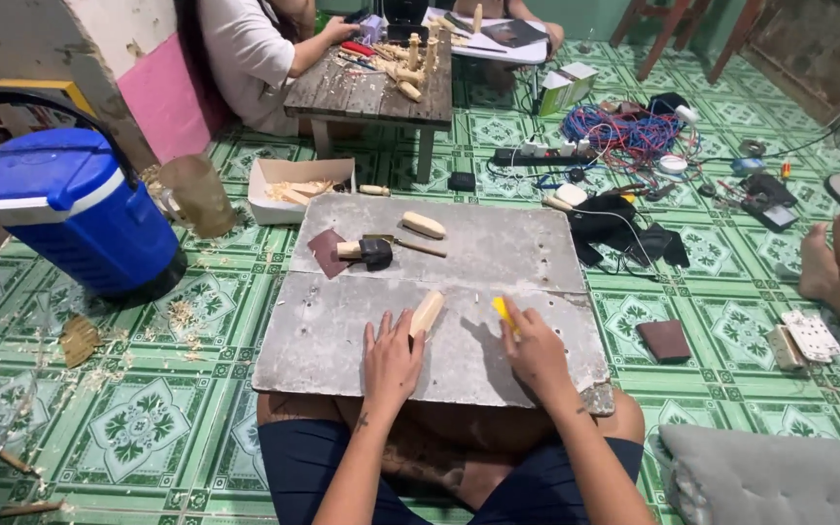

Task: The person carves and shapes a small wooden block by hand, scraping its surface with a utility knife.

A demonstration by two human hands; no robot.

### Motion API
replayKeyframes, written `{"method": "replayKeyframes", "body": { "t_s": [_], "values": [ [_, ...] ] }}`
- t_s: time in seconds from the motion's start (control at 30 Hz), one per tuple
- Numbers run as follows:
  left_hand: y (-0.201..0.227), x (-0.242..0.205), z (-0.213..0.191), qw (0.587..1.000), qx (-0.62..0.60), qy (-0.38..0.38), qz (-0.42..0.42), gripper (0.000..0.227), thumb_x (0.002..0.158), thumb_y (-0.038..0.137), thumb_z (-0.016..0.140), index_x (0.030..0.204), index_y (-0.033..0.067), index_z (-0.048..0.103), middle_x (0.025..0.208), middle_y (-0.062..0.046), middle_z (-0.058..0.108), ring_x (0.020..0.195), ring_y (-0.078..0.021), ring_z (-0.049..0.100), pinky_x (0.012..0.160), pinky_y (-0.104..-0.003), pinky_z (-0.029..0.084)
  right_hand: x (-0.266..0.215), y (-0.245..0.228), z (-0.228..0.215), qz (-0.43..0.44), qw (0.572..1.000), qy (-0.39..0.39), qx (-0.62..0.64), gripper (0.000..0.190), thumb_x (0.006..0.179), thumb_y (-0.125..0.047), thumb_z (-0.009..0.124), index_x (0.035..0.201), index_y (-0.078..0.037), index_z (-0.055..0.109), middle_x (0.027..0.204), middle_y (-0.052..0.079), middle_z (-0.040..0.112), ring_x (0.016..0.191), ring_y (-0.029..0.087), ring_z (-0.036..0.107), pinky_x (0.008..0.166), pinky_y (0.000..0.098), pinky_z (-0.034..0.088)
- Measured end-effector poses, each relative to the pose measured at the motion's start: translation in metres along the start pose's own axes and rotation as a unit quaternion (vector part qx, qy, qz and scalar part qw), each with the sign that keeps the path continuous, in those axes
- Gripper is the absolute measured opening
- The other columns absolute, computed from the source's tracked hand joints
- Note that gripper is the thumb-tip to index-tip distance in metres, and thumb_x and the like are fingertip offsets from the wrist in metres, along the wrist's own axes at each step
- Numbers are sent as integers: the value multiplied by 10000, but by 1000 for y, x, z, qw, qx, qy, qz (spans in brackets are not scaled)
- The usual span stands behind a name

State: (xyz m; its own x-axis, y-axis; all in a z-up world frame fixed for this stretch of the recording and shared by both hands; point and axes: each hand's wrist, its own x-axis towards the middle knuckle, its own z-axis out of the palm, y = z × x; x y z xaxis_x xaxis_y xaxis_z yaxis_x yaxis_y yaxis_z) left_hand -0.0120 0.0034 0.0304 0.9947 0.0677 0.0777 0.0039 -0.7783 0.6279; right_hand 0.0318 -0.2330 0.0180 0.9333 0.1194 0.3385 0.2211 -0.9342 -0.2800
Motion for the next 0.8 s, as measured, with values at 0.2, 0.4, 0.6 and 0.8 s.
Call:
{"method": "replayKeyframes", "body": {
  "t_s": [0.2,0.4,0.6,0.8],
  "values": [
    [-26,9,21,971,-205,109,-61,518,1023,364,522,1365,-17,598,1320,-274,643,1322,-441,534,1202,-543,283,-33,37,11,211,776,76,590,370,1084,-283,454,864,-23,598,469,46,327,336,155,336,321,277,310],
    [-30,4,10,873,-432,212,-84,455,981,268,625,1348,-1,599,1283,-314,635,1250,-433,585,1063,-537,461,-51,31,0,229,717,112,649,366,1099,-186,363,1359,1,540,818,101,505,397,146,418,339,272,367],
    [-38,8,17,771,-574,270,-66,408,931,115,697,1299,-39,612,1153,-218,654,988,-310,716,937,-474,559,-52,46,22,194,736,87,643,380,1084,-141,408,1419,3,514,774,115,485,373,166,419,331,289,374],
    [-55,20,31,721,-623,299,-54,303,889,74,758,1172,-14,694,948,-129,665,736,-207,704,712,-286,584,-55,32,10,190,761,100,613,380,1069,-69,421,1418,33,534,772,130,515,381,183,444,347,316,388]
  ]
}}
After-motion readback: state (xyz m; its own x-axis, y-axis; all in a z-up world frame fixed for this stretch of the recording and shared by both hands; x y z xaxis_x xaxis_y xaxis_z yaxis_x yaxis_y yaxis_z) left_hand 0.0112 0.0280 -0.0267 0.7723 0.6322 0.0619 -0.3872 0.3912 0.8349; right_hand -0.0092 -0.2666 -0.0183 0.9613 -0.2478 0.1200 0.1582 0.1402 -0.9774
